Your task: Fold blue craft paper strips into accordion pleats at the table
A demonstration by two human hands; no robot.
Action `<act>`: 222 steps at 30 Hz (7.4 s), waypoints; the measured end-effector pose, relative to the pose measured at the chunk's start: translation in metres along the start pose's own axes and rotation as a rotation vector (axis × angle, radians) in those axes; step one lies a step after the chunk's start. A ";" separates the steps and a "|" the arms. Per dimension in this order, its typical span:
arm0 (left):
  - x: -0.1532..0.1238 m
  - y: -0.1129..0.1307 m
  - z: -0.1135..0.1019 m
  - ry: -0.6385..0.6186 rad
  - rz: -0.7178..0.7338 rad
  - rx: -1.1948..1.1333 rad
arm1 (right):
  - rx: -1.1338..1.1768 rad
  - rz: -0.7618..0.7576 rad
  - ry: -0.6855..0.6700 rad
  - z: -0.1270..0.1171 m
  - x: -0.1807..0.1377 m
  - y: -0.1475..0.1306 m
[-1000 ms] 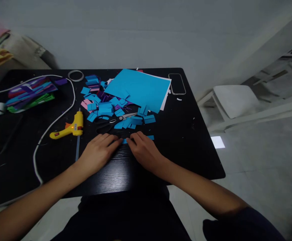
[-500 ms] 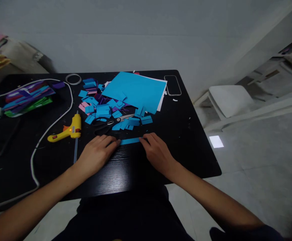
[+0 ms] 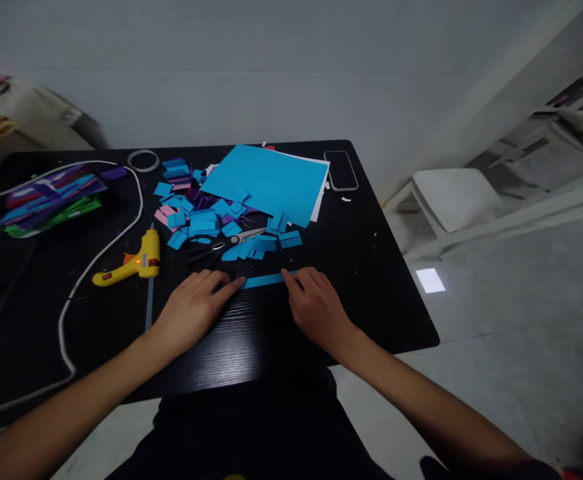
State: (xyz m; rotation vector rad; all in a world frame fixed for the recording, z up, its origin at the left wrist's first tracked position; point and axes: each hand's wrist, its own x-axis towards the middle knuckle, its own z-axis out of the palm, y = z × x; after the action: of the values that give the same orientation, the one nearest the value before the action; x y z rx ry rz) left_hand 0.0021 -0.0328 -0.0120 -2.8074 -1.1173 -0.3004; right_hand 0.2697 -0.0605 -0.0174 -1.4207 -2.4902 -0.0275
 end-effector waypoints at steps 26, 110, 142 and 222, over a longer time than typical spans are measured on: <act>-0.007 -0.007 -0.005 -0.019 -0.008 0.010 | 0.022 0.141 0.084 0.002 -0.010 0.008; 0.023 -0.046 -0.009 0.494 -0.774 -1.529 | 0.961 0.320 -0.240 -0.024 0.069 0.010; 0.023 -0.036 -0.005 0.446 -0.751 -1.504 | 1.308 0.406 -0.246 -0.019 0.068 -0.021; 0.021 -0.031 -0.004 0.210 -0.689 -1.456 | 1.697 0.421 -0.225 0.035 0.086 -0.032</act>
State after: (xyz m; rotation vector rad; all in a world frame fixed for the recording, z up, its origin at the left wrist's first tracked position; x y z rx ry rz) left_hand -0.0051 0.0034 -0.0032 -2.8612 -2.4462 -2.1433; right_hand 0.1935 0.0000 -0.0259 -0.9500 -1.2257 1.8142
